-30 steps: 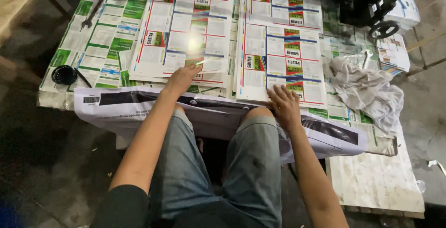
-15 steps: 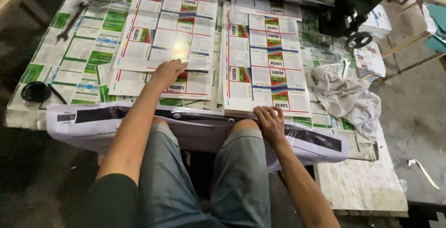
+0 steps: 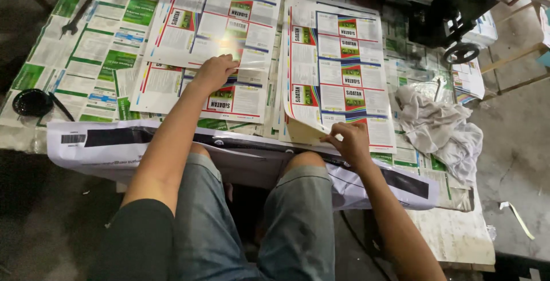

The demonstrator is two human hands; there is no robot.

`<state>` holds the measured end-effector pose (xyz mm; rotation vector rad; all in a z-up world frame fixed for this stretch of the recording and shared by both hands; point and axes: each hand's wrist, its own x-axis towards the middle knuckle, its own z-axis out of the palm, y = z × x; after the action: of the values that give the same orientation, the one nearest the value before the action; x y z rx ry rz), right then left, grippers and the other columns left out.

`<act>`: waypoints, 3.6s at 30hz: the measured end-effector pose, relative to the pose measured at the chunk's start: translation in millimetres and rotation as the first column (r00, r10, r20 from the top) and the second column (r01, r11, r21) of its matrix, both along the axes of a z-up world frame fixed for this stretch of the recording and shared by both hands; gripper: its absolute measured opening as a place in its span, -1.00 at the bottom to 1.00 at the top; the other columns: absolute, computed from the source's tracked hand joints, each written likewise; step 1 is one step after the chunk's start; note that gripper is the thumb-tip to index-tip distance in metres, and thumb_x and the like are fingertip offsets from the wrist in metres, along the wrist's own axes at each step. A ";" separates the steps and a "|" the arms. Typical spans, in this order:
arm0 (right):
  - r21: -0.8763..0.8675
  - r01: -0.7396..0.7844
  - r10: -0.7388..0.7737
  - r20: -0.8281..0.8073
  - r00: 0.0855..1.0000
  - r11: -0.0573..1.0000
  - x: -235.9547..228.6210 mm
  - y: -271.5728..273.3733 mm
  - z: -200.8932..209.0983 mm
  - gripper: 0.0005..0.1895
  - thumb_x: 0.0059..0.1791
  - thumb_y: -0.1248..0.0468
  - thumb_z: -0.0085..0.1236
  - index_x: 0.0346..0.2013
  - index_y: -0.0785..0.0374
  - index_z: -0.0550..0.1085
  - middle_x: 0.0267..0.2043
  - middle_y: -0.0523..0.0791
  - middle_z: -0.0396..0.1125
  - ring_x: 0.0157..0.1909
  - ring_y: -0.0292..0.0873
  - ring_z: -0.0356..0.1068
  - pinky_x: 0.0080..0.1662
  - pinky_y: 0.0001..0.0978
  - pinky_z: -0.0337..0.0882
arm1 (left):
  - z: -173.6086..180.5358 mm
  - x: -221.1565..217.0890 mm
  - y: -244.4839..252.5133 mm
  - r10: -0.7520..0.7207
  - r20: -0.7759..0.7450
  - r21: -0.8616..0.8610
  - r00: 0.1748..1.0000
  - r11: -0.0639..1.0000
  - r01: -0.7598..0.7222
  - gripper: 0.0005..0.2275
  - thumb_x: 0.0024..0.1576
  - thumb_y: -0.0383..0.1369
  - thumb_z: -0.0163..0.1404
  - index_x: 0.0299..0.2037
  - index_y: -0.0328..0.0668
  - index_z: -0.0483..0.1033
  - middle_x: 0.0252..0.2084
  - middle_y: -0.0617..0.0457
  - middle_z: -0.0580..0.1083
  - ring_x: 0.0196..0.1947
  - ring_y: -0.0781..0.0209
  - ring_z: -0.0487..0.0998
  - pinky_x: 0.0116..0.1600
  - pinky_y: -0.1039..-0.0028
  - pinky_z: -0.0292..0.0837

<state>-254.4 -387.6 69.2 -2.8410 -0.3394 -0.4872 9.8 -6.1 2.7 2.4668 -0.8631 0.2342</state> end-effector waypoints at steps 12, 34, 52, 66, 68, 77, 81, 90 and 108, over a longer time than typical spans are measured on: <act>0.042 0.153 -0.151 0.543 0.826 0.987 -21.8 50.0 58.7 -0.88 0.03 0.32 0.27 -0.13 0.17 0.55 -0.13 -0.10 0.55 -0.06 -0.06 0.54 0.01 -0.12 0.31 | -6.9 -14.3 -31.4 0.167 -0.096 0.307 0.981 0.943 -0.131 -0.37 0.16 -0.39 -0.01 0.48 -0.12 0.08 0.58 -0.17 -0.05 0.53 -0.34 0.00 0.43 -0.36 -0.09; -0.022 0.152 -0.142 0.248 0.958 0.988 9.9 30.6 -47.5 -0.76 0.01 0.38 0.16 -0.07 0.09 0.62 -0.26 -0.06 0.50 -0.19 0.02 0.50 -0.17 -0.11 0.45 | -10.8 -123.8 24.1 0.059 -0.134 -0.125 0.989 0.989 -0.076 -0.85 0.24 -0.28 0.08 -0.09 -0.12 0.62 0.00 -0.06 0.56 0.04 -0.13 0.54 0.06 0.05 0.44; -0.044 0.069 -0.061 0.166 0.984 0.997 101.4 6.2 -59.4 -0.66 0.04 0.29 0.18 0.13 0.11 0.57 0.20 -0.05 0.46 0.23 0.10 0.41 0.10 -0.06 0.43 | -19.2 -121.8 8.1 0.012 -0.024 -0.107 1.000 0.994 -0.015 -0.79 0.21 -0.37 0.01 0.02 -0.13 0.57 0.20 -0.07 0.50 0.24 -0.10 0.45 0.21 0.05 0.35; 0.001 0.003 -0.003 -0.010 1.000 1.000 15.5 29.8 -17.5 -0.24 -0.13 -0.12 0.27 0.31 0.05 0.38 0.39 -0.01 0.24 0.43 0.06 0.15 0.33 0.25 -0.05 | -21.8 -114.8 14.5 0.059 -0.185 0.074 0.981 0.996 -0.046 -0.66 0.24 -0.29 -0.07 0.22 0.29 0.50 0.45 -0.05 0.21 0.46 -0.16 0.09 0.39 -0.25 -0.16; -0.043 0.010 -0.011 -0.016 1.000 0.999 -1.5 23.3 -30.9 -0.24 -0.18 -0.14 0.29 0.27 0.02 0.41 0.37 -0.03 0.25 0.41 0.04 0.16 0.33 0.26 -0.10 | -23.7 -112.1 16.6 0.058 -0.193 0.078 0.980 0.996 -0.043 -0.67 0.27 -0.28 -0.08 0.22 0.30 0.50 0.47 -0.03 0.20 0.48 -0.14 0.10 0.41 -0.26 -0.14; -0.007 -0.007 0.008 0.114 0.993 1.000 -17.7 12.8 -62.3 -0.59 0.02 0.01 0.22 0.16 -0.07 0.55 0.35 -0.19 0.39 0.44 -0.12 0.26 0.45 0.03 -0.01 | -20.0 -89.5 16.0 0.048 -0.207 0.090 0.977 0.996 -0.030 -0.70 0.26 -0.25 -0.05 0.18 0.33 0.55 0.48 0.00 0.21 0.50 -0.13 0.11 0.43 -0.29 -0.10; 0.112 -0.023 0.009 0.118 0.993 0.993 -21.2 26.2 -38.2 -0.37 -0.15 -0.06 0.31 0.15 0.11 0.52 0.29 -0.10 0.37 0.36 -0.05 0.26 0.35 0.03 0.03 | -15.3 -74.2 8.9 0.037 -0.255 0.080 0.966 0.997 -0.017 -0.70 0.25 -0.25 -0.03 0.17 0.33 0.55 0.47 0.01 0.22 0.49 -0.14 0.12 0.44 -0.25 -0.08; 0.036 -0.038 0.030 0.203 0.979 0.999 -21.6 17.4 -50.4 -0.64 -0.02 0.15 0.26 0.07 0.06 0.59 0.18 -0.14 0.46 0.27 -0.12 0.38 0.34 -0.05 0.10 | -5.7 -39.4 -5.6 0.020 -0.232 0.079 0.972 0.997 -0.002 -0.67 0.19 -0.32 0.03 0.16 0.28 0.57 0.46 -0.02 0.25 0.47 -0.18 0.15 0.43 -0.23 -0.02; 0.068 -0.068 0.043 0.328 0.944 0.995 -22.8 17.4 -38.3 -0.84 -0.13 0.26 0.29 -0.41 0.15 0.43 -0.25 -0.21 0.46 -0.15 -0.15 0.43 0.09 -0.16 0.20 | 0.7 21.3 -25.9 0.044 -0.242 0.121 0.969 0.993 -0.015 -0.57 0.15 -0.45 -0.02 0.21 0.26 0.53 0.48 -0.02 0.23 0.46 -0.12 0.21 0.44 -0.23 -0.01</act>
<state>-277.2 -370.2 30.9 -2.6619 -0.4473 -0.9411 31.1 -32.0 3.4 2.5508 -0.7538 -0.1134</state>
